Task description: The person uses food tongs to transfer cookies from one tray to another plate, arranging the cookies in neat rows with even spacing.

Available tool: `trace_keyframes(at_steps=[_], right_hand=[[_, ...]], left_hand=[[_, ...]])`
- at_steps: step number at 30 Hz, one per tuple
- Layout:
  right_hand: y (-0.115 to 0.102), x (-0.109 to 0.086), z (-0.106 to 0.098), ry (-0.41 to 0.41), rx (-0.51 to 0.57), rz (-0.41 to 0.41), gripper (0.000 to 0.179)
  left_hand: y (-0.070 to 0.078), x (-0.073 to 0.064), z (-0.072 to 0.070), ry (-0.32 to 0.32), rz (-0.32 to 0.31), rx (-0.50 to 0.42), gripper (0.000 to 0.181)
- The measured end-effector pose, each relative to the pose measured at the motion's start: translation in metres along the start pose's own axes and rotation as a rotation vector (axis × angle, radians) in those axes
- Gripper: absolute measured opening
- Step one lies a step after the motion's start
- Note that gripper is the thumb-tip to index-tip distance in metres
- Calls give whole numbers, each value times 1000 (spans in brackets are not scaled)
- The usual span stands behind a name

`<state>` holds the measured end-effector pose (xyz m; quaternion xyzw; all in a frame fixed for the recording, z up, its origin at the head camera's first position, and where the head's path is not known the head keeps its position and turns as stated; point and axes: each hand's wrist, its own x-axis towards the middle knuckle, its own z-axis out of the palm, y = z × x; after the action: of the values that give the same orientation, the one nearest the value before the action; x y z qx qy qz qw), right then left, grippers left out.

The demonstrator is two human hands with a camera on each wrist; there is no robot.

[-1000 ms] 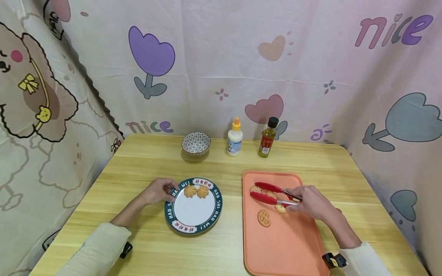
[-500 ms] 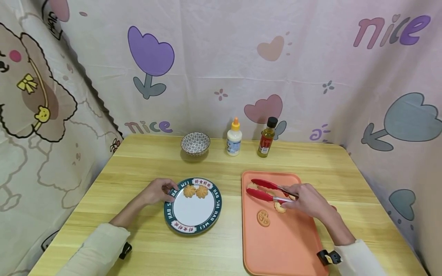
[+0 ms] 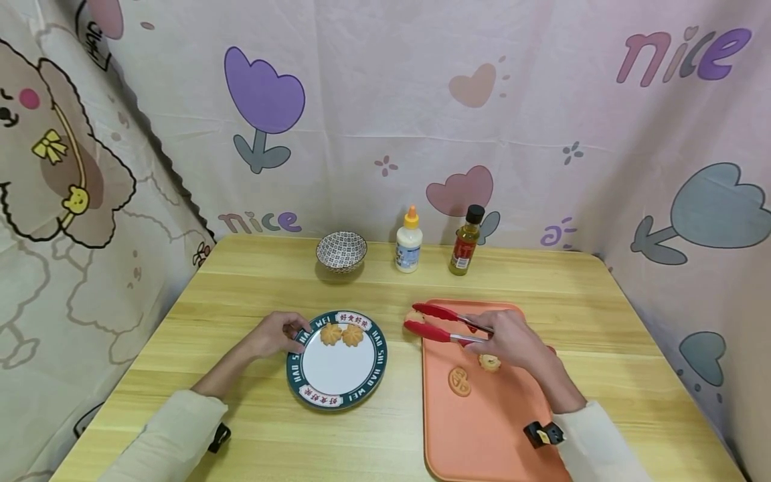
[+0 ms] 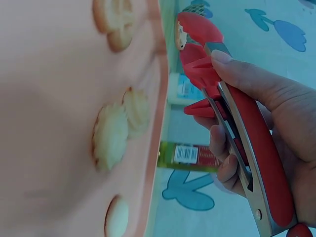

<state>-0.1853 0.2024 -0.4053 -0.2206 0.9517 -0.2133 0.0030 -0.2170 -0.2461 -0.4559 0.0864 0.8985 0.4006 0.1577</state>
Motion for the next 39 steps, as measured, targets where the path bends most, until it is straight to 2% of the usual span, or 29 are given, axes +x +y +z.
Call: trace_keyframes(at_steps=[3, 8, 11, 17, 22, 34, 39], right_hand=[[-8, 6, 3, -7, 9, -13, 51], [-27, 17, 10, -64, 63, 22, 52], [-39, 24, 17, -72, 82, 16, 50], [-58, 38, 30, -68, 55, -80, 48], [-74, 48, 40, -72, 14, -132, 53], [-111, 53, 59, -134, -12, -122, 57], [-122, 53, 63, -163, -57, -113, 56]], left_hand=[[-2, -1, 0, -5, 11, -10, 31], [-1, -4, 0, -4, 8, -3, 30], [-1, -5, -1, -7, 3, 7, 29], [-1, -3, -2, -22, 18, 29, 27], [-2, -2, -1, -14, 0, 35, 26], [0, -2, -1, -9, 7, 42, 27], [2, -3, -1, -13, -1, 52, 27]])
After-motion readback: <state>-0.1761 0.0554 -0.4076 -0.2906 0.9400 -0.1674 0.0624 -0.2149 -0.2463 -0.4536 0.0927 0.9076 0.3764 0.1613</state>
